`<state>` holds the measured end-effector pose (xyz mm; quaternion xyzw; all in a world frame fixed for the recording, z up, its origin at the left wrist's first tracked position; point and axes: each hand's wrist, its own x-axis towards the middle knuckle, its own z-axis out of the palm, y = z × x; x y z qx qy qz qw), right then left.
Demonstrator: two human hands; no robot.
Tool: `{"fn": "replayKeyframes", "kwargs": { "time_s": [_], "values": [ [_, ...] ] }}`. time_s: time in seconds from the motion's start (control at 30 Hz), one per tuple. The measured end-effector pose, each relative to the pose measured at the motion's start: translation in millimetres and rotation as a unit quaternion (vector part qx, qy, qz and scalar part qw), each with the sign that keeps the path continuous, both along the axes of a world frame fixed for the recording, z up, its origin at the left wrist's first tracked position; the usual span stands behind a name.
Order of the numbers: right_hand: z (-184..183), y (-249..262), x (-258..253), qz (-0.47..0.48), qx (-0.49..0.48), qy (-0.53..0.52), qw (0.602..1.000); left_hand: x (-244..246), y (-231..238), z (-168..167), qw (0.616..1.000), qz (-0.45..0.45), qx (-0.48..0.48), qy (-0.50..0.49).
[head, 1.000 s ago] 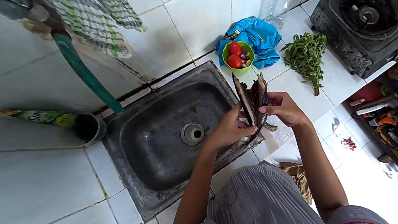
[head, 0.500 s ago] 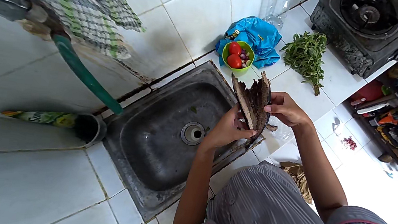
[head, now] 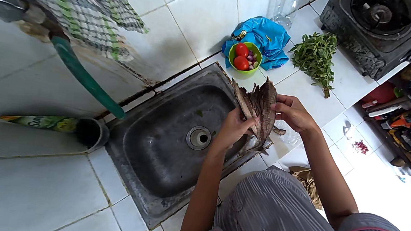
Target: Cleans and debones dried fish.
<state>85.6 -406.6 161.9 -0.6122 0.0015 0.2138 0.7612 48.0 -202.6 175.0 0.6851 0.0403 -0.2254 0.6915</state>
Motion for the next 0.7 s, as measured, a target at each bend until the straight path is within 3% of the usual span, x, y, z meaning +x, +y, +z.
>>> {"fn": "replayKeyframes", "kwargs": {
  "time_s": [0.47, 0.7],
  "values": [
    [-12, 3, 3, -0.015, 0.025, 0.061, 0.998, -1, -6, -16, 0.994, 0.071, -0.072, 0.048],
    [-20, -2, 2, 0.002, 0.053, 0.070, 0.996, -2, -3, -19, 0.994, 0.060, -0.082, 0.049]
  ]
}}
